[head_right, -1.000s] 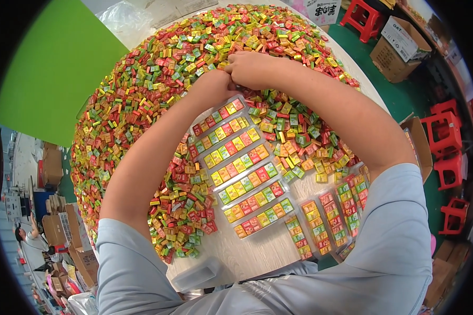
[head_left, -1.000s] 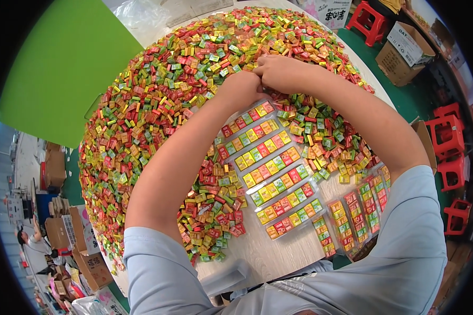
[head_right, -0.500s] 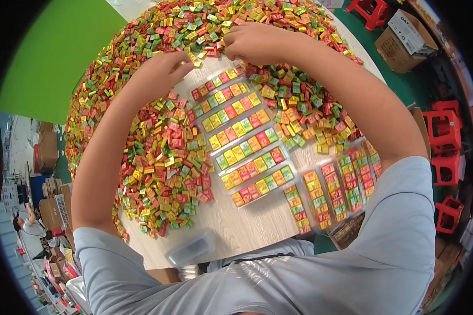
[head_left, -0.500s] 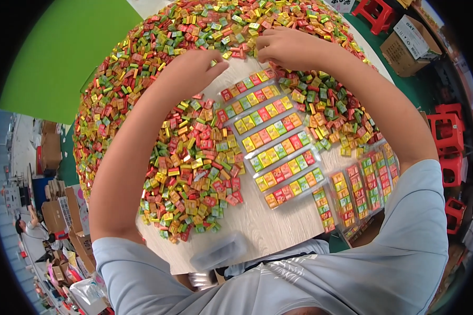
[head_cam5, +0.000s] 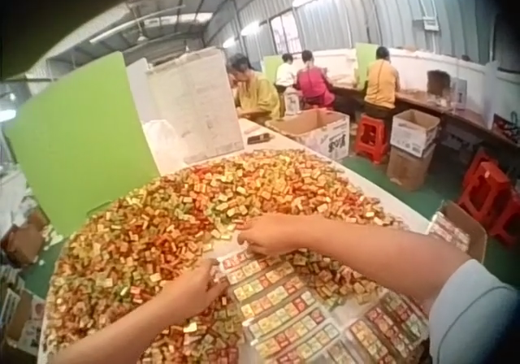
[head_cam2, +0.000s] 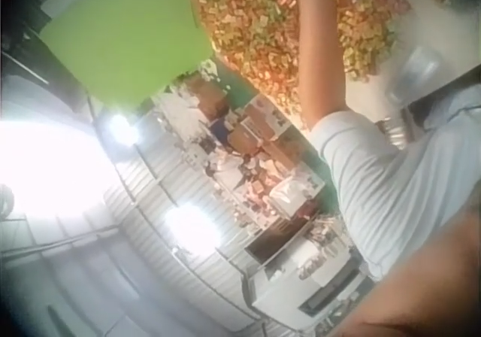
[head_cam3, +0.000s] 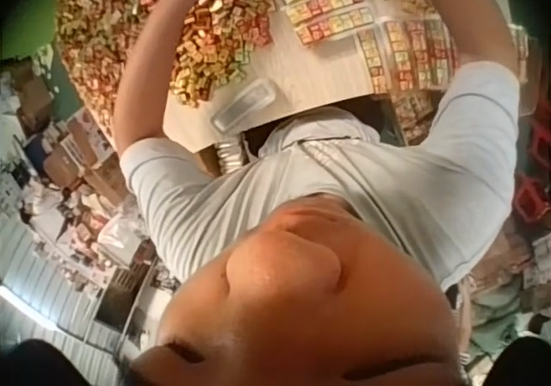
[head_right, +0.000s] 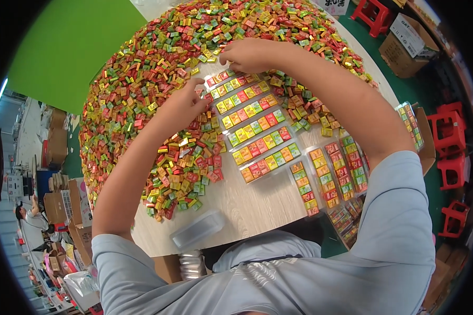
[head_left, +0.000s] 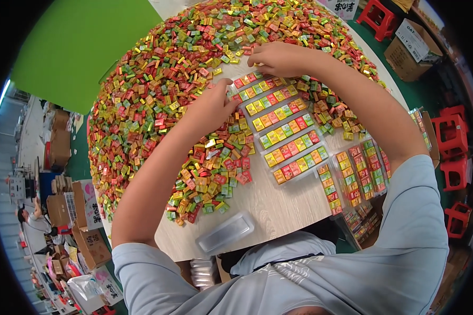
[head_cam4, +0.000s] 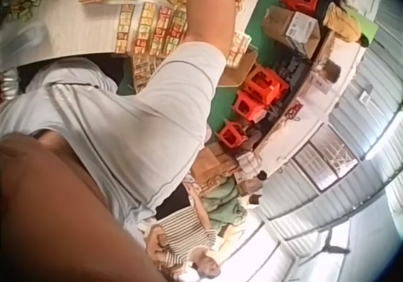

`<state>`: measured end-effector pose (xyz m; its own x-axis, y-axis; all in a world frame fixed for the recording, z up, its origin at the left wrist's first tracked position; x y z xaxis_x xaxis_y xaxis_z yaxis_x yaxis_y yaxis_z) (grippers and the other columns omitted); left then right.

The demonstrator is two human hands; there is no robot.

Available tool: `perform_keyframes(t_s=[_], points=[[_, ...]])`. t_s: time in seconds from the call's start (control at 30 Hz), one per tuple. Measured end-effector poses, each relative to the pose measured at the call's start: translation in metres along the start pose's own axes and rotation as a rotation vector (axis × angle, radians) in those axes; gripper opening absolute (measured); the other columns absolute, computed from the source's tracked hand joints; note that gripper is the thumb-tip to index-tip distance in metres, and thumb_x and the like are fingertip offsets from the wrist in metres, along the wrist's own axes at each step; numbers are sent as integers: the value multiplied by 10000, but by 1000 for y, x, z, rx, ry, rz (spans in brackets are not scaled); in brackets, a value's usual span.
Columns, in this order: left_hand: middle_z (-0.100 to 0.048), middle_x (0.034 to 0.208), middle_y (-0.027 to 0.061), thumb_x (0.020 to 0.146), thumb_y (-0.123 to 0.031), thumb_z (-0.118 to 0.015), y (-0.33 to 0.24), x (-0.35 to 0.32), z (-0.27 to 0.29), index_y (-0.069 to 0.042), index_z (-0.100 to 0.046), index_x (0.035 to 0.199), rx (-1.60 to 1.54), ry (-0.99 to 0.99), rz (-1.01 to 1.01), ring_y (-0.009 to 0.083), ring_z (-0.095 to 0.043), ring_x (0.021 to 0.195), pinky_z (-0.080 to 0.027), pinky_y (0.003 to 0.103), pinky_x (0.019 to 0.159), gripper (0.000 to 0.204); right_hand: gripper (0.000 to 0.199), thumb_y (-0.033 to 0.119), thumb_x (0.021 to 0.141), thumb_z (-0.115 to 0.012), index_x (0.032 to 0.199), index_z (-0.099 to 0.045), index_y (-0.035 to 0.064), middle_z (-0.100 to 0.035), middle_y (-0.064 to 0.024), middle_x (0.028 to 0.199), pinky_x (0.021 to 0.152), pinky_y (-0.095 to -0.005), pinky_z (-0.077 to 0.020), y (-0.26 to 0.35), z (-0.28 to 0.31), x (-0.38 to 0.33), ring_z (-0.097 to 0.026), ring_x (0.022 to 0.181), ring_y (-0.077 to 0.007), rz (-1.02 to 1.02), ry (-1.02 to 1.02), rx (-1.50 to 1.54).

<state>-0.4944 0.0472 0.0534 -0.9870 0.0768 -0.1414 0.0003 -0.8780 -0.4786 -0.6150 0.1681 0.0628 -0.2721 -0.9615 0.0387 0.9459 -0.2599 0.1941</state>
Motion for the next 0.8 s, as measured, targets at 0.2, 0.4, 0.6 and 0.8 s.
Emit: perform_keyframes(t_s=[0.2,0.4,0.6,0.8], points=[[-735,910,207,971,-188,-668,-9,0,-2,55,-468,1391,-95,-30,-20,356,-727,891,-563,447,800,525,248,198,1031,-571,1209,-663,51,-670,-128,1118,942,-441,-510,-3,-7,6,-647,1087,-310,-110,53,64],[-735,911,207,971,-174,-655,-6,-3,2,61,-459,1400,-113,-53,-54,356,-728,890,-562,443,805,527,256,207,1039,-563,1206,-662,39,-686,-141,1088,888,-439,-525,-3,-5,4,-671,1026,-309,-152,88,120],[-739,937,217,977,-168,-637,-9,-5,3,68,-445,1423,-101,-80,-38,365,-728,908,-563,443,822,540,257,199,1028,-572,1201,-664,33,-696,-145,1061,886,-442,-525,-4,-8,5,-673,1007,-316,-136,71,143],[-742,980,227,981,-177,-632,-10,-10,3,75,-441,1427,-168,-96,-82,368,-727,954,-561,450,842,547,268,196,1017,-576,1209,-677,40,-732,-156,1050,847,-454,-539,-1,-14,10,-706,967,-325,-91,35,133]])
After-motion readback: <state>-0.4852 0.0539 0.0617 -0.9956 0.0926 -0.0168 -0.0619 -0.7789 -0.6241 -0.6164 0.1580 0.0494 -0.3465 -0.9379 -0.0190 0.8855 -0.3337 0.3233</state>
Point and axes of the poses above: each hand's wrist, its own x-axis towards the middle knuckle, its own z-axis out of the back of the hand, y = z × x, the point moved 8 cm from there along x, towards the middle knuckle
